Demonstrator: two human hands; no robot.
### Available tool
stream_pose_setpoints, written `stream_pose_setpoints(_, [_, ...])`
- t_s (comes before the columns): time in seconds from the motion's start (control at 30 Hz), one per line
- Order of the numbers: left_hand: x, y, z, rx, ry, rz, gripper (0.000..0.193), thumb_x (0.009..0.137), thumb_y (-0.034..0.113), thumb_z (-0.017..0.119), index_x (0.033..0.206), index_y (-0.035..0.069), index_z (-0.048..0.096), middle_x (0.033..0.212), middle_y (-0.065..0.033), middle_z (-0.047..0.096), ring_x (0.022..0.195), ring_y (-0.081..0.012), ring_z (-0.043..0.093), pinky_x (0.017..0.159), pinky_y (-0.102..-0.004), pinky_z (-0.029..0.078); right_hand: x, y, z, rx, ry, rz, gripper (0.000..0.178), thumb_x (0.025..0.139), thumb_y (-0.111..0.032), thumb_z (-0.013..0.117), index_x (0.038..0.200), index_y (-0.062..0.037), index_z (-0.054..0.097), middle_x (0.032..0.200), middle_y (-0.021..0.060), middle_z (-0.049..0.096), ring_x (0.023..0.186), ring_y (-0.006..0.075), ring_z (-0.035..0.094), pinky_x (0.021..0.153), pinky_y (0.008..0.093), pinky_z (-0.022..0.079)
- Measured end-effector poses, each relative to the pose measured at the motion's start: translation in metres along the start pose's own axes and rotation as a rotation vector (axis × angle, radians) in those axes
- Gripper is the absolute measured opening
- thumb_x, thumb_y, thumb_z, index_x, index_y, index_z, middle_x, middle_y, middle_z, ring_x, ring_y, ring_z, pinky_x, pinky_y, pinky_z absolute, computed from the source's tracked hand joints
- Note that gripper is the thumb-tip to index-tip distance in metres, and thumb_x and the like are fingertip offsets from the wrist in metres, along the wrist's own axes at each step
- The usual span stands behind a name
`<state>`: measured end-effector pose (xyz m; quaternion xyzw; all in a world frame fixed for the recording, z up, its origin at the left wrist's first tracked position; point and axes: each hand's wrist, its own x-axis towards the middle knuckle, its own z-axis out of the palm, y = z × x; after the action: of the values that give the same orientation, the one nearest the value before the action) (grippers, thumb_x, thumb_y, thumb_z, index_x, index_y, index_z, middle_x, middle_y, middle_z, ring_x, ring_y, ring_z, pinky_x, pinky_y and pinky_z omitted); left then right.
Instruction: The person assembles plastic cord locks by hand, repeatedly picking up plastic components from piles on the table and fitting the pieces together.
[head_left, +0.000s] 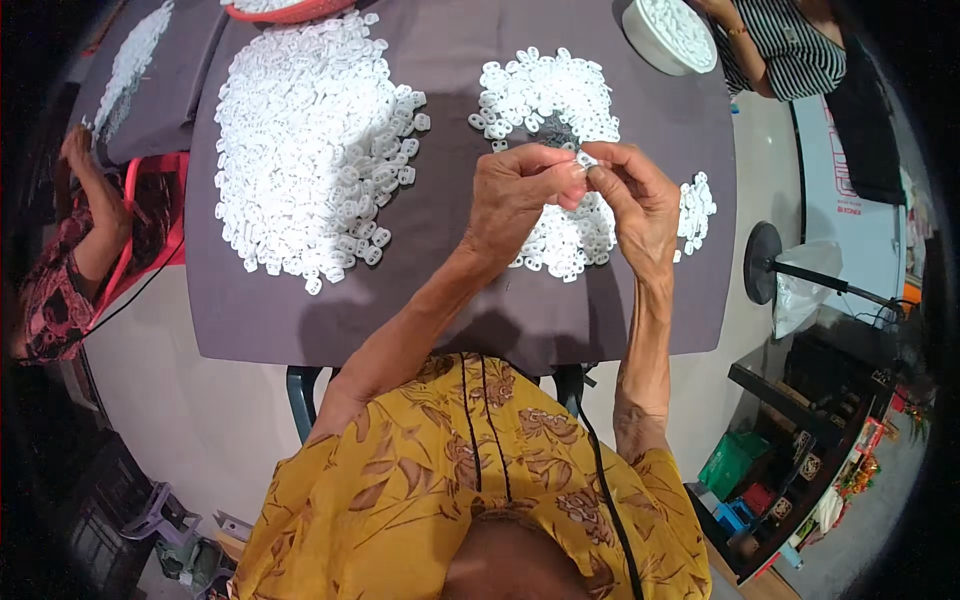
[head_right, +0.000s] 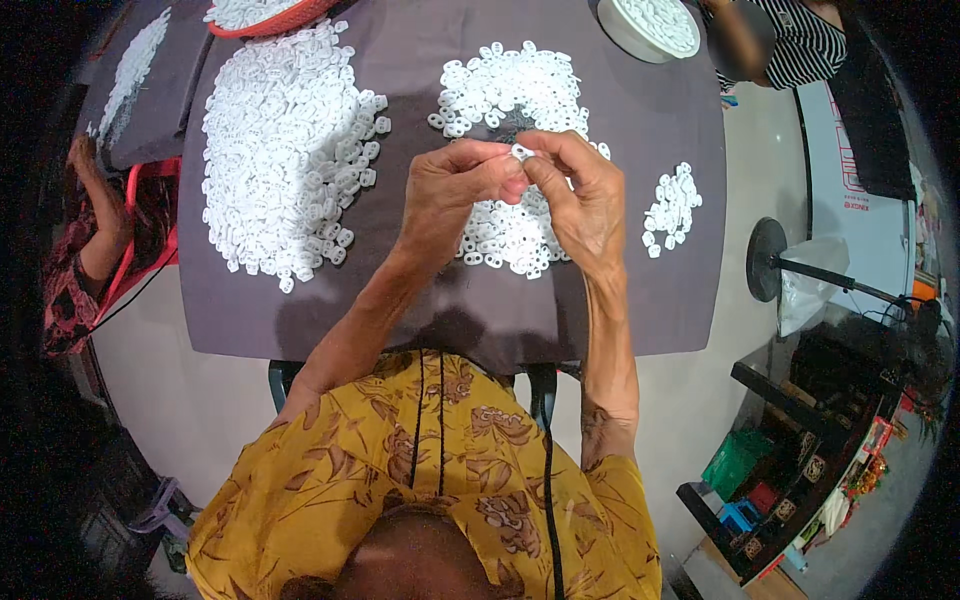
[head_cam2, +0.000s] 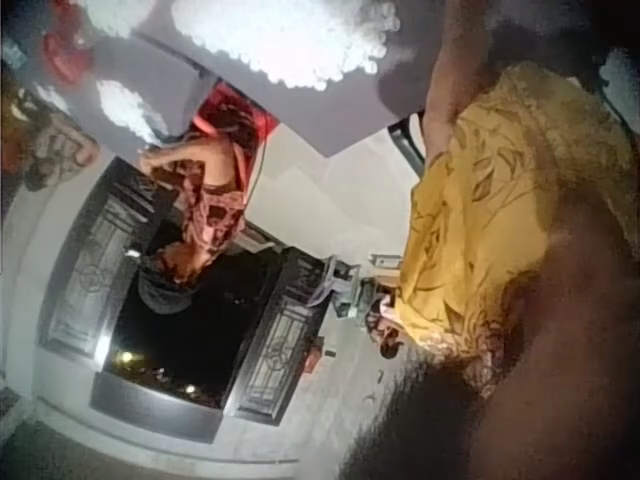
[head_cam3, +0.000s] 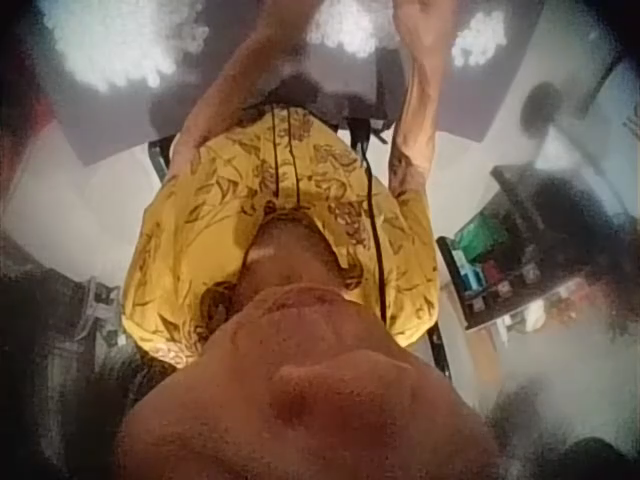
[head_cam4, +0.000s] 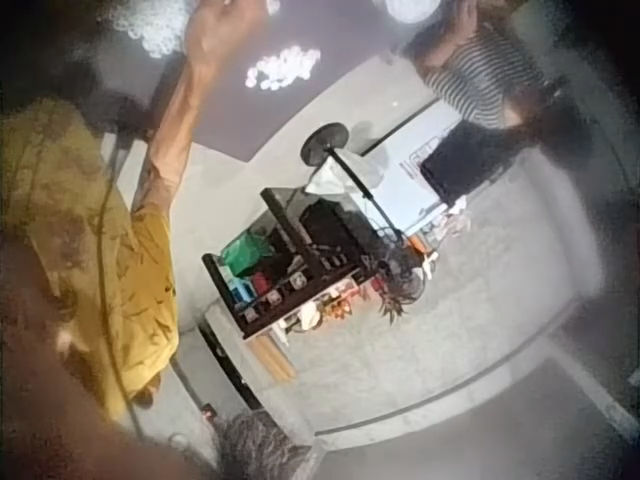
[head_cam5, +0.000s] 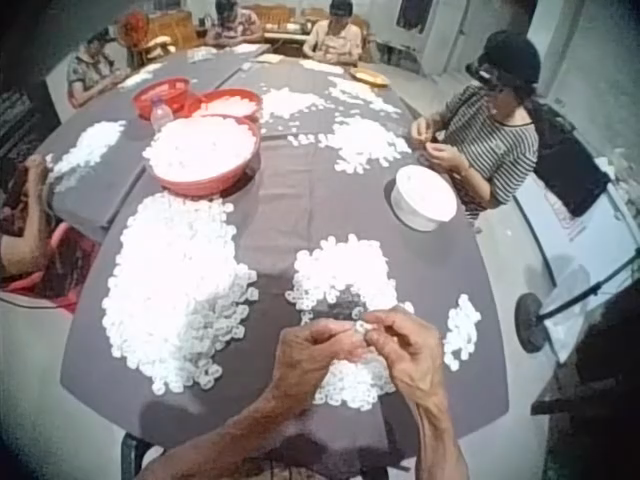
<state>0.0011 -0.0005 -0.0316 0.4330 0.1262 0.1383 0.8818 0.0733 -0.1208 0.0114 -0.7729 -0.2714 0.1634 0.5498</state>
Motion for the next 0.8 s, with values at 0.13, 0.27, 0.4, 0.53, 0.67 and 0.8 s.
stream_pose_setpoints(0.13, [0.0, 0.004, 0.001, -0.029, -0.02, -0.112, 0.018, 0.081, 0.012, 0.06, 0.09, -0.003, 0.062, 0.073, -0.0084, 0.063, 0.064, -0.0117, 0.06, 0.062, -0.0235, 0.05, 0.0, 0.004, 0.001, -0.008, 0.043, -0.045, 0.016, 0.077, 0.0, 0.055, 0.092, 0.0007, 0.062, 0.074, 0.0036, 0.058, 0.066, 0.01, 0.052, 0.061, 0.0226, 0.041])
stream_pose_setpoints(0.27, [-0.001, -0.001, -0.001, -0.004, -0.016, -0.065, 0.021, 0.082, 0.015, 0.06, 0.09, -0.004, 0.062, 0.073, -0.0083, 0.063, 0.063, -0.0118, 0.06, 0.061, -0.0231, 0.05, 0.0, 0.0, 0.0, -0.082, -0.022, -0.02, 0.016, 0.081, 0.003, 0.053, 0.095, 0.0048, 0.06, 0.083, 0.0052, 0.057, 0.076, 0.0113, 0.055, 0.069, 0.0225, 0.046])
stream_pose_setpoints(0.4, [0.001, -0.004, -0.003, 0.023, 0.019, -0.037, 0.023, 0.082, 0.017, 0.06, 0.089, -0.005, 0.061, 0.073, -0.0085, 0.063, 0.063, -0.0119, 0.06, 0.06, -0.0229, 0.05, 0.003, 0.007, 0.002, -0.088, -0.05, -0.026, 0.017, 0.081, 0.003, 0.053, 0.096, 0.0039, 0.06, 0.083, 0.0052, 0.057, 0.077, 0.0111, 0.055, 0.068, 0.0227, 0.045])
stream_pose_setpoints(0.53, [0.003, 0.001, -0.004, 0.024, -0.02, -0.2, 0.025, 0.082, 0.02, 0.06, 0.086, -0.004, 0.061, 0.073, -0.0081, 0.062, 0.063, -0.0118, 0.06, 0.061, -0.0232, 0.051, 0.001, 0.012, -0.003, -0.126, -0.07, -0.064, 0.018, 0.079, 0.0, 0.056, 0.096, 0.0024, 0.06, 0.081, 0.0043, 0.057, 0.075, 0.0117, 0.054, 0.067, 0.0245, 0.045])
stream_pose_setpoints(0.67, [0.004, -0.002, -0.007, 0.009, 0.001, -0.234, 0.023, 0.082, 0.02, 0.059, 0.085, -0.003, 0.061, 0.074, -0.0067, 0.061, 0.064, -0.0114, 0.059, 0.062, -0.0231, 0.051, -0.002, 0.003, 0.007, -0.153, -0.005, -0.069, 0.022, 0.075, -0.006, 0.06, 0.096, 0.0012, 0.059, 0.074, 0.0083, 0.057, 0.066, 0.0159, 0.054, 0.06, 0.0275, 0.043])
stream_pose_setpoints(0.8, [0.003, -0.002, -0.005, 0.009, -0.005, -0.227, 0.022, 0.083, 0.02, 0.059, 0.085, -0.002, 0.061, 0.075, -0.0059, 0.06, 0.064, -0.0105, 0.058, 0.062, -0.0228, 0.05, -0.002, 0.008, 0.009, -0.57, 0.013, -0.318, 0.03, 0.069, -0.011, 0.067, 0.096, 0.0018, 0.059, 0.076, 0.013, 0.059, 0.067, 0.0235, 0.056, 0.062, 0.0328, 0.044])
